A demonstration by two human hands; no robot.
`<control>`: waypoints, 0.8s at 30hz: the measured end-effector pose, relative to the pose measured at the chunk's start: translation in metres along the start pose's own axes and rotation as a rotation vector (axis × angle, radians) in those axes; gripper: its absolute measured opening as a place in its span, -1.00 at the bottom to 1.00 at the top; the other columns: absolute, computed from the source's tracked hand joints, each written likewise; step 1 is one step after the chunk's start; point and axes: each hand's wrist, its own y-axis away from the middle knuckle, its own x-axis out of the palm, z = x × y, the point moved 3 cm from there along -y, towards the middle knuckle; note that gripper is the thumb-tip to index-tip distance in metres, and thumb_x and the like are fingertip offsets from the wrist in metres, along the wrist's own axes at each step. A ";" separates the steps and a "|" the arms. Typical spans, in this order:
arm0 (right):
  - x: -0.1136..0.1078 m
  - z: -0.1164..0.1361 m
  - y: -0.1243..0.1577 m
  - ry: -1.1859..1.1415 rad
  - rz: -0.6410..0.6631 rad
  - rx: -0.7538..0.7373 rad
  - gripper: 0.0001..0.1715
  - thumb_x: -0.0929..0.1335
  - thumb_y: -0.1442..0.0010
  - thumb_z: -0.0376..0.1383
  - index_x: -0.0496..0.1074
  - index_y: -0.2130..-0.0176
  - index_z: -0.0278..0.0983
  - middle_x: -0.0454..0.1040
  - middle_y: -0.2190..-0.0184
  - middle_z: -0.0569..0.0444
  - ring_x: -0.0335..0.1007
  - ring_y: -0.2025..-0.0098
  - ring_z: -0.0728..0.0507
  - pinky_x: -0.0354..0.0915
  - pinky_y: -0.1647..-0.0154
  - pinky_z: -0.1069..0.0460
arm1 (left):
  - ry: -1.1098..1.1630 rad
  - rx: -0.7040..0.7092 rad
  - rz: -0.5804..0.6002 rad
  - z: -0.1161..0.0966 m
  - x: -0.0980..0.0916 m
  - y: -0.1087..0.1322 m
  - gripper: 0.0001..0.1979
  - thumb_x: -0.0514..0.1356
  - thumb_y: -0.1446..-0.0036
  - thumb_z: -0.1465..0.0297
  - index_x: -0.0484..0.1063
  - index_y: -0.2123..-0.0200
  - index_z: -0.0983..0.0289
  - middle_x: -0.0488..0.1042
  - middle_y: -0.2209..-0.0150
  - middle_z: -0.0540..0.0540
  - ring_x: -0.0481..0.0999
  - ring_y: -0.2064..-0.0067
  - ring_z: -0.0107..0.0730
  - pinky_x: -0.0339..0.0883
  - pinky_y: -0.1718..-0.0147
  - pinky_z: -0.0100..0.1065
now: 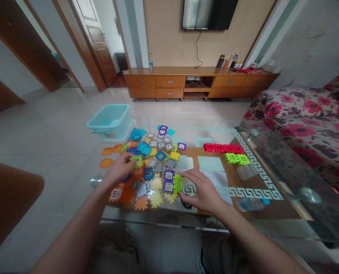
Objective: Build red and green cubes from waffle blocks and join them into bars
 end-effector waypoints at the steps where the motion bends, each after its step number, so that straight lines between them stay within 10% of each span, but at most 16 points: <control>1: 0.000 0.000 0.000 0.001 -0.007 -0.002 -0.39 0.46 -0.07 -0.29 0.37 -0.13 -0.19 0.52 0.04 -0.06 0.45 0.01 -0.24 0.42 -0.03 -0.18 | 0.076 -0.006 0.068 -0.002 0.008 0.005 -0.76 0.20 -0.02 0.24 0.42 0.27 0.26 0.45 0.39 0.01 0.45 0.38 -0.34 0.35 0.41 -0.36; 11: 0.001 0.000 -0.002 0.008 -0.028 0.019 -0.41 0.46 -0.07 -0.31 0.38 -0.10 -0.20 0.53 0.04 -0.04 0.45 0.01 -0.22 0.41 -0.04 -0.16 | 0.496 -0.147 0.477 -0.019 0.074 0.047 -0.71 0.32 -0.07 0.23 0.39 0.20 0.24 0.52 0.25 0.08 0.56 0.25 -0.34 0.46 0.22 -0.30; 24: 0.003 -0.004 -0.003 0.070 -0.085 0.107 -0.47 0.46 -0.05 -0.30 0.40 -0.04 -0.18 0.53 0.09 -0.04 0.48 0.04 -0.26 0.42 0.00 -0.17 | 0.645 -0.150 0.558 -0.022 0.102 0.061 -0.63 0.40 0.05 0.35 0.36 0.19 0.23 0.57 0.18 0.13 0.59 0.23 -0.32 0.43 0.08 -0.20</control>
